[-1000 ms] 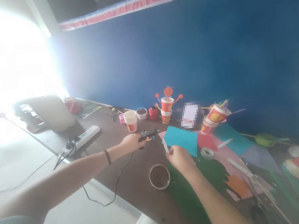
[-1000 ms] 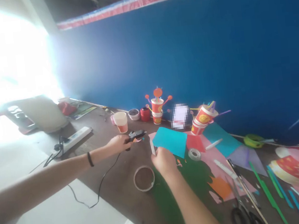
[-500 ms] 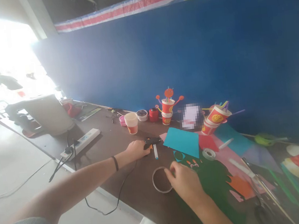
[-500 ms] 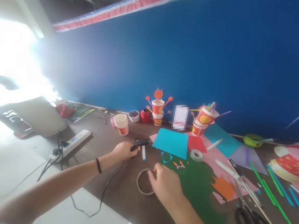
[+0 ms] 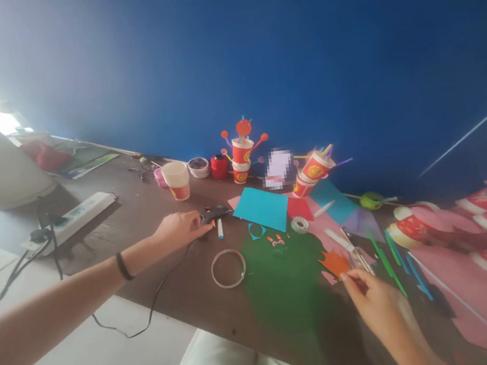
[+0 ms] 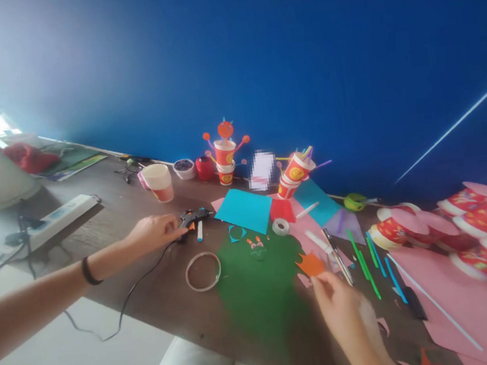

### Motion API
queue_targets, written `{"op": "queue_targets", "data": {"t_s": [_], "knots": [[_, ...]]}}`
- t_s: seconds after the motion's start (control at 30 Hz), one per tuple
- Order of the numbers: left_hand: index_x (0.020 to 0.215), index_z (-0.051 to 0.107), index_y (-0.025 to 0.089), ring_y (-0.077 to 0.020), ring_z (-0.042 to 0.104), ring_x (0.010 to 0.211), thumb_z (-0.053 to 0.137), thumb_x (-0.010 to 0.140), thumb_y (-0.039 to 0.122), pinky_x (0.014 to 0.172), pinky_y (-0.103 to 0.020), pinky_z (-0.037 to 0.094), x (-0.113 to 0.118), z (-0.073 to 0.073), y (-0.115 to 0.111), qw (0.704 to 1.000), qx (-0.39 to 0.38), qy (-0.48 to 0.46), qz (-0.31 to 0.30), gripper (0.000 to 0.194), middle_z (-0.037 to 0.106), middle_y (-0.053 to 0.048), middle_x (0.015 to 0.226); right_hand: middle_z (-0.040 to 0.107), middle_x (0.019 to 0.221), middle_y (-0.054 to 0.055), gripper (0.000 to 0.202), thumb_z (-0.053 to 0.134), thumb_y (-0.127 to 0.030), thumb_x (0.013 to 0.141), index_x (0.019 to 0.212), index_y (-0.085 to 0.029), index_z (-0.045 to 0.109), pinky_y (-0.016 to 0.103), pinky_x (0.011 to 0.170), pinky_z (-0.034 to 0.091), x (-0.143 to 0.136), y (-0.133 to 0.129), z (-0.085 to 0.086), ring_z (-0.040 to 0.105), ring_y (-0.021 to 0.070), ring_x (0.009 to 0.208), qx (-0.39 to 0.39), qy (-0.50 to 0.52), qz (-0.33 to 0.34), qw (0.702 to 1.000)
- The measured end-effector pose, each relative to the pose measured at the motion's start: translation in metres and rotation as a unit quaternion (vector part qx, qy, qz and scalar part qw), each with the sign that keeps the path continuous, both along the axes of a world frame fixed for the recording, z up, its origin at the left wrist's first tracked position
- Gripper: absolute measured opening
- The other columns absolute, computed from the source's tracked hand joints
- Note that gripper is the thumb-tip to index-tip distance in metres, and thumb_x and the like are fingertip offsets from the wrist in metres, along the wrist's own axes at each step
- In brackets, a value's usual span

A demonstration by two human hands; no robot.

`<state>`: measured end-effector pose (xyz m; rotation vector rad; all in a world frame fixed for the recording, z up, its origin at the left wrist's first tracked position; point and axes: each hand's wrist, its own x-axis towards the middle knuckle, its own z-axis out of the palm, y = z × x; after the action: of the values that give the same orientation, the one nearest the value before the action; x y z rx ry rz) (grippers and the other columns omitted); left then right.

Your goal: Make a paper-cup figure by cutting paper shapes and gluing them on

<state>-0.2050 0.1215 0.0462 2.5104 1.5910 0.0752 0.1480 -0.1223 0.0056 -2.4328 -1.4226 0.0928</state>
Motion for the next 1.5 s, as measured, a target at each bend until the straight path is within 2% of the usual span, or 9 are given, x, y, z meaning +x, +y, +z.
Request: {"op": "queue_targets", "data": {"t_s": [0.13, 0.23, 0.33, 0.47, 0.63, 0.8, 0.93, 1.13, 1.5], "knots": [[0.096, 0.060, 0.025, -0.0196, 0.062, 0.083, 0.052, 0.076, 0.057, 0.073, -0.028, 0.042, 0.011, 0.006, -0.035, 0.995, -0.031, -0.021, -0.089, 0.039, 0.065, -0.001, 0.088, 0.074, 0.079, 0.003, 0.027, 0.046, -0.049, 0.079, 0.080, -0.029, 0.064, 0.028, 0.053, 0.044, 0.019, 0.003, -0.004, 0.068, 0.0245, 0.069, -0.027, 0.005, -0.005, 1.000], [0.124, 0.046, 0.026, -0.0285, 0.054, 0.107, 0.069, 0.052, 0.066, 0.085, -0.034, 0.043, 0.027, 0.003, -0.066, 0.992, -0.067, -0.021, -0.103, 0.086, 0.054, -0.009, 0.122, 0.073, 0.076, 0.003, 0.029, 0.047, -0.052, 0.078, 0.077, -0.029, 0.064, 0.029, 0.054, 0.044, 0.007, 0.014, -0.006, 0.067, 0.0243, 0.067, -0.013, 0.021, 0.021, 0.999], [0.135, 0.034, 0.026, -0.0332, 0.048, 0.116, 0.073, 0.043, 0.066, 0.092, -0.041, 0.041, 0.037, -0.008, -0.087, 0.989, -0.086, -0.011, -0.119, 0.107, 0.049, -0.012, 0.126, 0.072, 0.069, 0.003, 0.027, 0.047, -0.050, 0.077, 0.073, -0.029, 0.064, 0.029, 0.052, 0.043, -0.011, 0.025, -0.002, 0.067, 0.0233, 0.063, -0.007, 0.039, 0.065, 0.997], [0.135, 0.034, 0.025, -0.0333, 0.045, 0.118, 0.074, 0.053, 0.055, 0.090, -0.043, 0.043, 0.041, -0.019, -0.092, 0.989, -0.081, -0.007, -0.124, 0.095, 0.049, -0.013, 0.125, 0.070, 0.068, 0.001, 0.024, 0.048, -0.046, 0.081, 0.074, -0.028, 0.062, 0.027, 0.051, 0.043, -0.022, 0.032, 0.004, 0.066, 0.0198, 0.062, -0.004, 0.048, 0.114, 0.992], [0.121, 0.047, 0.024, -0.0311, 0.052, 0.107, 0.076, 0.052, 0.048, 0.090, -0.044, 0.043, 0.046, -0.013, -0.078, 0.983, -0.115, -0.094, -0.112, 0.078, 0.054, -0.011, 0.115, 0.070, 0.070, 0.002, 0.022, 0.050, -0.041, 0.084, 0.075, -0.025, 0.062, 0.026, 0.058, 0.048, -0.034, 0.043, 0.012, 0.066, 0.0188, 0.065, 0.030, 0.147, 0.170, 0.974], [0.121, 0.045, 0.023, -0.0209, 0.058, 0.093, 0.075, 0.060, 0.048, 0.076, -0.031, 0.049, 0.078, -0.009, -0.083, 0.888, -0.250, -0.374, -0.095, 0.073, 0.059, -0.007, 0.101, 0.068, 0.080, 0.004, 0.021, 0.054, -0.037, 0.083, 0.095, -0.021, 0.060, 0.026, 0.066, 0.054, -0.067, 0.056, 0.027, 0.066, 0.0180, 0.073, 0.111, 0.322, 0.231, 0.912], [0.120, 0.047, 0.024, -0.0213, 0.057, 0.095, 0.077, 0.058, 0.048, 0.078, -0.032, 0.050, 0.105, -0.014, -0.099, 0.850, -0.263, -0.440, -0.121, 0.073, 0.057, -0.007, 0.103, 0.066, 0.088, 0.006, 0.023, 0.054, -0.032, 0.085, 0.105, -0.020, 0.057, 0.026, 0.067, 0.055, -0.081, 0.054, 0.032, 0.066, 0.0173, 0.076, 0.185, 0.320, 0.244, 0.897], [0.131, 0.043, 0.030, -0.0233, 0.053, 0.102, 0.076, 0.059, 0.048, 0.082, -0.035, 0.051, 0.113, -0.015, -0.110, 0.862, -0.257, -0.401, -0.173, 0.081, 0.047, -0.010, 0.121, 0.065, 0.083, 0.004, 0.012, 0.055, -0.023, 0.086, 0.096, -0.021, 0.060, 0.024, 0.065, 0.053, -0.082, 0.035, 0.027, 0.064, 0.0154, 0.072, 0.234, 0.239, 0.248, 0.909], [0.132, 0.039, 0.032, -0.0245, 0.053, 0.104, 0.077, 0.056, 0.038, 0.088, -0.037, 0.049, 0.113, -0.021, -0.120, 0.908, -0.181, -0.313, -0.213, 0.085, 0.048, -0.009, 0.122, 0.056, 0.072, -0.001, 0.011, 0.045, -0.017, 0.087, 0.079, -0.021, 0.050, 0.019, 0.063, 0.047, -0.088, 0.019, 0.024, 0.058, 0.0119, 0.066, 0.152, 0.279, 0.216, 0.923]]}}
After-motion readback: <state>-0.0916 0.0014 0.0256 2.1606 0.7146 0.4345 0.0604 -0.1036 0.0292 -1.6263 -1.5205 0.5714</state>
